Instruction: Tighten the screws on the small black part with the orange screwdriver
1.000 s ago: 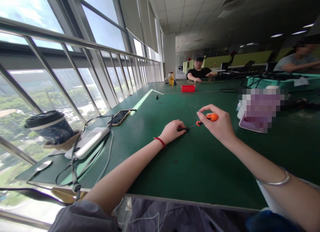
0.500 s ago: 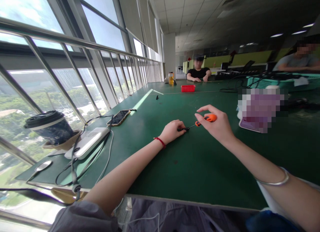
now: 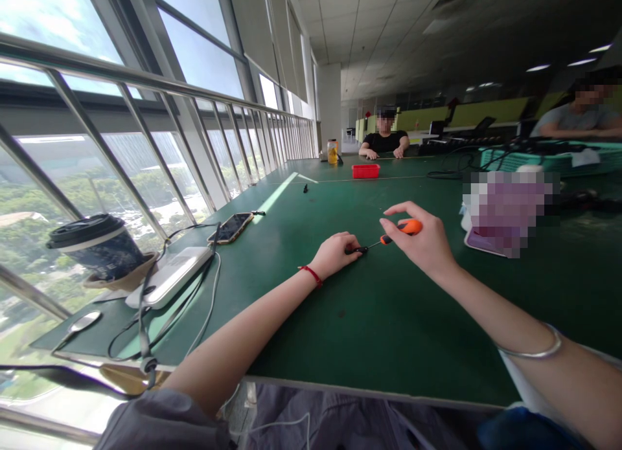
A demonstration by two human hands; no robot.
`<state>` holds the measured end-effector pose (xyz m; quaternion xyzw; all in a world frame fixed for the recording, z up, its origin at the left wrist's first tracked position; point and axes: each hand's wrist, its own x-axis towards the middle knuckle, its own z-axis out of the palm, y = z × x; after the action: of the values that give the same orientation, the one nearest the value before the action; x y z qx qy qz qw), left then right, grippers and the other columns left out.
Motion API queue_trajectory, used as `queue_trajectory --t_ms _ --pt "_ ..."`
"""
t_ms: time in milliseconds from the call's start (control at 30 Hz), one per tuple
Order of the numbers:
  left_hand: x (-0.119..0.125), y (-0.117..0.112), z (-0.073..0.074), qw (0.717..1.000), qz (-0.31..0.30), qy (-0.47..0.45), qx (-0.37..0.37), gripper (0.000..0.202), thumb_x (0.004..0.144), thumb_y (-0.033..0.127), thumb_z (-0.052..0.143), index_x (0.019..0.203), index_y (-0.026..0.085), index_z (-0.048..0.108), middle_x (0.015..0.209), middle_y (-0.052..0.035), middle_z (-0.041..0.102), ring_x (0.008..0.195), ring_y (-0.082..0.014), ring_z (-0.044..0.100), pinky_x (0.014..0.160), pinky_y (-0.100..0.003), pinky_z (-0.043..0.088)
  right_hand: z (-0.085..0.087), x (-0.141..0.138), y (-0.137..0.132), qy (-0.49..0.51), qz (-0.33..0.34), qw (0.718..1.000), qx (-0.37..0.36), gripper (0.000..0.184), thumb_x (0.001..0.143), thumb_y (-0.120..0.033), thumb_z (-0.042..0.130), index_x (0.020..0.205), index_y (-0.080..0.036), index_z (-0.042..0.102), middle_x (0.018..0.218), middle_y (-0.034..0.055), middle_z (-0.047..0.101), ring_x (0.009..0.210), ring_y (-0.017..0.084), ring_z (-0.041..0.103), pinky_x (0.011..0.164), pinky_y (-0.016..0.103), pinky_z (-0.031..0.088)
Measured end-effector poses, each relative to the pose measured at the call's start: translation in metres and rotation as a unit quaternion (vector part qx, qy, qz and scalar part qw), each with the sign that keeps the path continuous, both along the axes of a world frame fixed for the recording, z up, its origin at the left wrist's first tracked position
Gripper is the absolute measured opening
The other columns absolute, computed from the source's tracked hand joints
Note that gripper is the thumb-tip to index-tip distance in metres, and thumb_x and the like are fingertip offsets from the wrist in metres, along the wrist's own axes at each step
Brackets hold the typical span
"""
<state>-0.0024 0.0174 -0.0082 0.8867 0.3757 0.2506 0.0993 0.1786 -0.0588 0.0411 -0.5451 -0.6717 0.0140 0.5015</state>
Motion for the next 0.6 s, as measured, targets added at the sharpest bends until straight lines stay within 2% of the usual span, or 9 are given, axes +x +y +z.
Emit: queue_trajectory --t_ms 100,233,300,433,500,600 --pt "0.0 0.0006 -0.0009 1.0 -0.001 -0.003 0.003 0.009 0.079 0.025 0.062 0.08 0.017 0.063 0.083 -0.0018 0.06 0.076 -0.0142 0.057 0.068 -0.024 0.045 -0.001 0.0003 0.0009 0.007 0.013 1.0 0.021 0.028 0.076 -0.039 0.057 0.096 -0.021 0.059 0.064 -0.0011 0.056 0.055 0.015 0.052 0.057 0.028 0.041" --pt "-0.0001 0.0015 -0.002 1.0 -0.003 -0.005 0.005 0.009 0.079 0.026 0.062 0.081 0.017 0.064 0.083 -0.002 0.061 0.076 -0.0143 0.057 0.068 -0.024 0.045 -0.0018 0.0013 0.0021 0.01 0.004 0.998 0.057 0.05 0.072 -0.04 0.06 0.117 -0.02 0.048 0.081 0.0024 0.06 0.063 0.016 0.055 0.055 0.028 0.041" --pt "-0.0001 0.0012 -0.0016 1.0 -0.002 -0.003 0.005 0.01 0.079 0.026 0.061 0.081 0.017 0.064 0.084 -0.0021 0.061 0.076 -0.0144 0.057 0.068 -0.024 0.046 -0.0011 0.0011 0.0011 0.002 -0.016 0.999 0.051 0.05 0.073 -0.046 0.06 0.115 -0.021 0.049 0.073 -0.0003 0.059 0.057 0.015 0.052 0.053 0.027 0.04" --pt "-0.0001 0.0002 -0.0001 1.0 -0.001 0.001 0.002 0.01 0.079 0.026 0.061 0.081 0.017 0.064 0.084 -0.0022 0.061 0.077 -0.0145 0.057 0.068 -0.024 0.046 0.0009 -0.0002 -0.002 -0.01 -0.023 0.999 0.026 0.029 0.077 -0.048 0.056 0.091 -0.023 0.057 0.047 -0.0063 0.045 0.046 0.013 0.044 0.054 0.027 0.036" --pt "-0.0002 0.0004 -0.0003 1.0 0.001 0.001 0.002 0.01 0.079 0.026 0.061 0.082 0.017 0.064 0.084 -0.0021 0.061 0.076 -0.0145 0.057 0.068 -0.024 0.046 0.0009 -0.0003 -0.0021 -0.007 -0.014 1.0 0.026 0.024 0.078 -0.047 0.055 0.083 -0.023 0.057 0.047 -0.0053 0.045 0.046 0.014 0.044 0.055 0.027 0.037" --pt "-0.0002 0.0014 -0.0015 1.0 0.001 0.0 0.002 0.01 0.079 0.026 0.061 0.082 0.017 0.064 0.084 -0.0021 0.061 0.076 -0.0145 0.057 0.068 -0.024 0.046 -0.0009 0.0008 0.0005 -0.003 0.003 0.999 0.048 0.025 0.077 -0.041 0.055 0.093 -0.023 0.057 0.062 -0.0011 0.056 0.055 0.016 0.052 0.057 0.028 0.04"
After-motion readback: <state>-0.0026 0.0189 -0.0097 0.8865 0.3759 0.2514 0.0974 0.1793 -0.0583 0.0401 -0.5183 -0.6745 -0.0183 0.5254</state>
